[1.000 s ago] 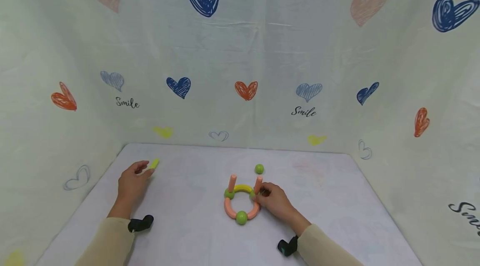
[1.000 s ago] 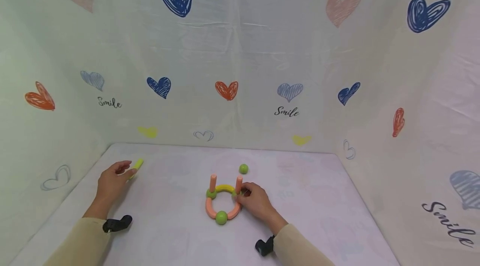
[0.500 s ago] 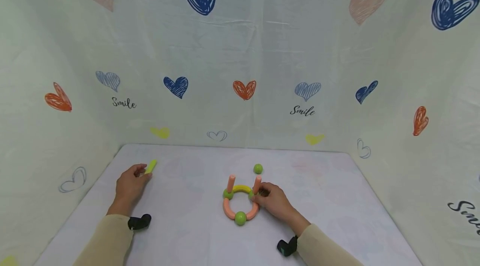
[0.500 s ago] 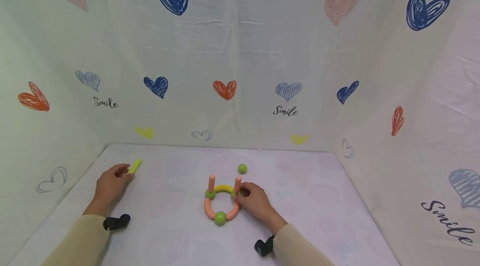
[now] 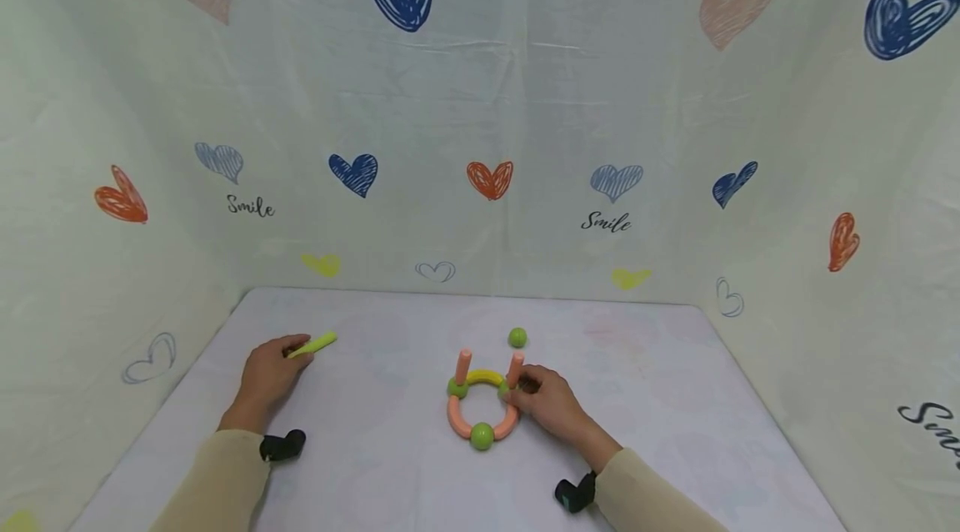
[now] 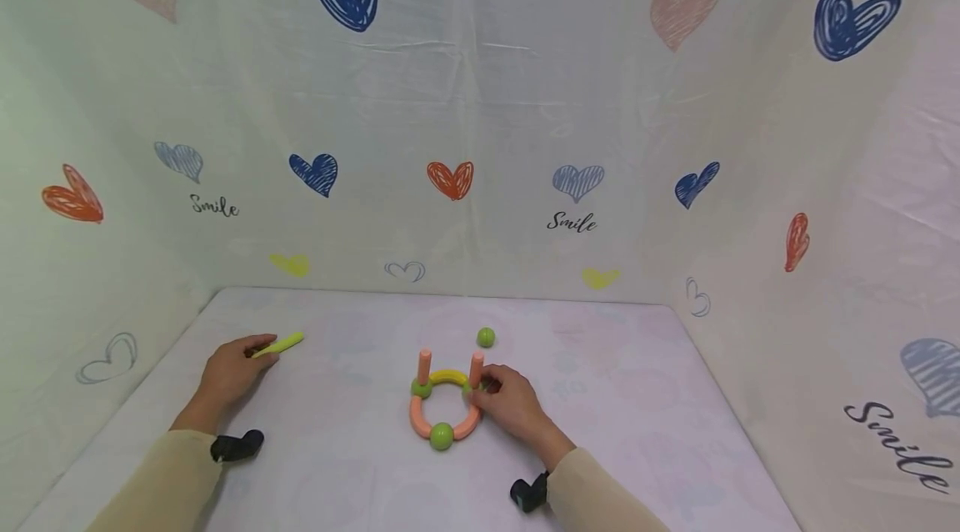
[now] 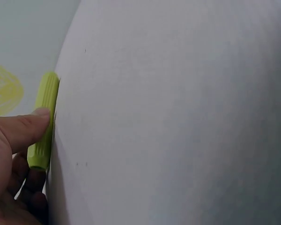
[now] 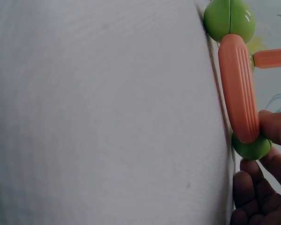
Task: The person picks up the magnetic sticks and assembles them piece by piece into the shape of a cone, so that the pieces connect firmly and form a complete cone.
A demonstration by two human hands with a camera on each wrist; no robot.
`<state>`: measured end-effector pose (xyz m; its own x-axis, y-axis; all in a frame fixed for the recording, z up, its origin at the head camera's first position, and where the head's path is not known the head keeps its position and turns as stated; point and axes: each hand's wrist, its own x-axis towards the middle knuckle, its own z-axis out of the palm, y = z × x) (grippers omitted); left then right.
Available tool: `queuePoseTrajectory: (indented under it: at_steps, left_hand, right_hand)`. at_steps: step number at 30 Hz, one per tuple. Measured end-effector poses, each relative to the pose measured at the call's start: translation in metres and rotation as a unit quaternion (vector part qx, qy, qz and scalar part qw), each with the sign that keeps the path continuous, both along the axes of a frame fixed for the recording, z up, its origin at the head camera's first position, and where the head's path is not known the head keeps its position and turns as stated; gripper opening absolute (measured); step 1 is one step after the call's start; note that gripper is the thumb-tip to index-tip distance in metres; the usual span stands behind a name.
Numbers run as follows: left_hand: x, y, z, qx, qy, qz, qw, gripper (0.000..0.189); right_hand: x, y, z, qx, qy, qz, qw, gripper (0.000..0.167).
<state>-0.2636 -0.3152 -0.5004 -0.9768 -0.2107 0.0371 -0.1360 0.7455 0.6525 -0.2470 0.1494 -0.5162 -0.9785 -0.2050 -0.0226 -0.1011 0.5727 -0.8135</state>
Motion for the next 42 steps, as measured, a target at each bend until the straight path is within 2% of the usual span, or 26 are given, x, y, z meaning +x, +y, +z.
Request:
queuePoseTrajectory:
  at_steps: [3,9,16,22,29,42]
  left_hand:
    - [-0.002,0.0,-0.001,-0.015,-0.01,0.003,0.9998,0.041]
    - [-0.003,0.0,-0.003,-0.025,-0.008,0.009,0.9996,0.038]
    - [0.0,0.003,0.001,0.004,-0.007,0.017,0.9998,0.039]
    - [0.001,0.014,0.005,0.034,0.009,0.005,0.9994,0.039]
    - [0.005,0.039,0.009,0.083,0.02,-0.007,0.9963,0.036]
    - [0.03,0.111,0.023,0.147,0.048,-0.05,0.9867,0.031]
  right_hand:
    - [-0.001,0.0,-0.001,-0.002,-0.002,0.004,1.0,0.03]
    - [-0.001,-0.001,-0.001,-0.002,0.001,0.009,1.0,0.03]
    - [-0.001,-0.001,-0.001,-0.003,0.003,0.01,0.9999,0.029]
    - [-0.001,-0.001,0.0,-0.003,0.008,0.008,0.9999,0.028]
    - [0.001,-0.002,0.002,-0.003,0.003,-0.003,1.0,0.029]
    - [0.003,-0.001,0.0,-0.009,0.009,-0.013,0.9998,0.027]
